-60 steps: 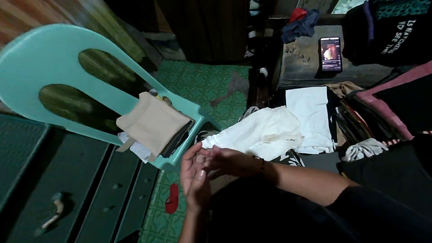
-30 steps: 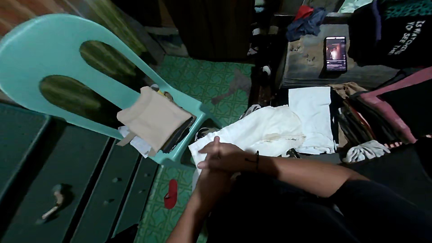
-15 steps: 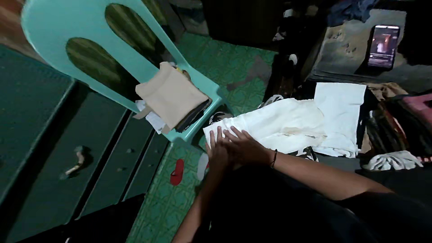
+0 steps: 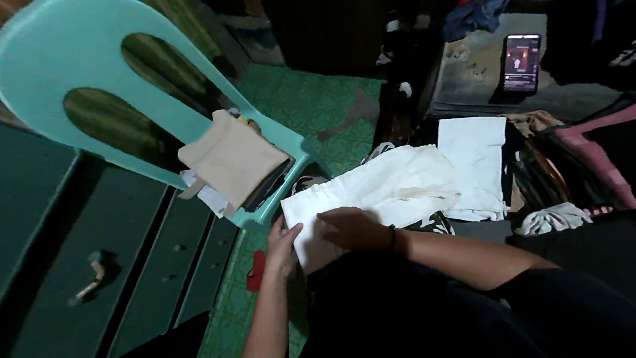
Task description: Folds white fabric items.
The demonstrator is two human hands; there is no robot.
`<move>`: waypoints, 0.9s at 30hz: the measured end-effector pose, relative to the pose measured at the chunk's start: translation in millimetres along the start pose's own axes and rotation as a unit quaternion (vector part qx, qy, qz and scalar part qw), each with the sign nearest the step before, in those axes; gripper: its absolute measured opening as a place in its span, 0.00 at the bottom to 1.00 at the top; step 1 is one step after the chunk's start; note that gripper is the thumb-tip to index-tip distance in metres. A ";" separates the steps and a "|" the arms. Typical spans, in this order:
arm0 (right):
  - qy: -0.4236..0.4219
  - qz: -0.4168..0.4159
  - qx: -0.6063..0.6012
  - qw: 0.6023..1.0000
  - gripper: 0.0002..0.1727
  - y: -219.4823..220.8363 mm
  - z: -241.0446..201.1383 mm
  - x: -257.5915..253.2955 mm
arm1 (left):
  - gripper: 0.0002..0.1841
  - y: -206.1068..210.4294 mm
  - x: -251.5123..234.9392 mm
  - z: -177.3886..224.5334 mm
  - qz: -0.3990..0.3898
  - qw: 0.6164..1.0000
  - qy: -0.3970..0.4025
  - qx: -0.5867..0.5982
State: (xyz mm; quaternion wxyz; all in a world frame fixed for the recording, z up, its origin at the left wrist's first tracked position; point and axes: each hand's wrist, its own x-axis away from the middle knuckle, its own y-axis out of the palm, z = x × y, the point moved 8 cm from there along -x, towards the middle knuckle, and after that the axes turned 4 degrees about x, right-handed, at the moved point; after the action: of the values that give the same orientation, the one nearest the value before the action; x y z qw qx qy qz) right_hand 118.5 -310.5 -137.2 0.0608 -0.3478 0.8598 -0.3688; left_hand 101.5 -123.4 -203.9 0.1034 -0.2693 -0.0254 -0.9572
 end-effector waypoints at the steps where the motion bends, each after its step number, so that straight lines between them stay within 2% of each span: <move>1: 0.015 -0.018 -0.020 1.000 0.32 -2.0 -5.1 -1.1 | 0.31 4.6 2.1 3.7 -0.017 1.000 -0.009 0.024; 4: 0.048 -0.041 -0.062 0.996 0.42 -5.1 -11.3 -5.9 | 0.22 25.1 15.7 24.4 -0.056 0.996 0.001 0.074; 6: 0.055 -0.035 -0.088 0.994 0.44 -6.5 -14.0 -7.8 | 0.21 44.0 29.2 40.3 -0.088 0.993 0.031 0.071; 9: 0.064 0.014 -0.129 0.989 0.39 -12.8 -13.4 -12.4 | 0.28 66.2 43.0 59.3 -0.143 0.984 0.099 0.027; 11: 0.076 0.050 -0.179 0.980 0.29 -18.7 -8.7 -14.2 | 0.36 72.8 47.6 66.8 -0.186 0.972 0.140 -0.018; 13: 0.078 0.078 -0.227 0.968 0.19 -23.5 -2.7 -15.4 | 0.48 79.0 52.2 71.7 -0.247 0.956 0.152 -0.039; 15: 0.075 0.090 -0.240 0.964 0.17 -24.6 2.0 -18.1 | 0.54 80.6 55.5 73.9 -0.302 0.941 0.151 -0.019; 17: 0.073 0.086 -0.230 0.966 0.19 -25.0 -0.4 -22.3 | 0.51 70.4 51.7 76.3 -0.277 0.942 0.190 -0.001; 19: 0.053 0.087 -0.224 0.969 0.20 -28.9 -9.8 -24.9 | 0.40 49.9 41.5 75.6 -0.179 0.960 0.209 0.050; 21: 0.032 0.093 -0.234 0.967 0.20 -32.3 -17.9 -26.4 | 0.28 34.3 30.9 66.0 -0.101 0.973 0.169 0.117; 22: 0.027 0.095 -0.246 0.964 0.20 -33.8 -21.8 -26.7 | 0.26 33.1 27.6 58.2 -0.087 0.976 0.129 0.150; 24: 0.032 0.080 -0.268 0.960 0.20 -34.7 -28.6 -28.0 | 0.30 43.2 26.3 40.0 -0.114 0.967 0.051 0.221; 26: 0.040 0.069 -0.285 0.955 0.19 -35.9 -36.3 -28.9 | 0.32 58.0 30.4 27.9 -0.120 0.951 0.018 0.284; 27: 0.044 0.069 -0.290 0.953 0.19 -36.5 -39.1 -29.3 | 0.31 67.2 38.1 27.2 -0.098 0.952 0.001 0.290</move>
State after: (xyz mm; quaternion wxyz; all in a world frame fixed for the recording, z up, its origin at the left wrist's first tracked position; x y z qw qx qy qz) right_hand 146.6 -286.2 -88.8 -0.0557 -0.2738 0.9535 -0.1133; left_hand 97.8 -193.2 -161.3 0.0827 -0.2225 -0.3285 -0.9142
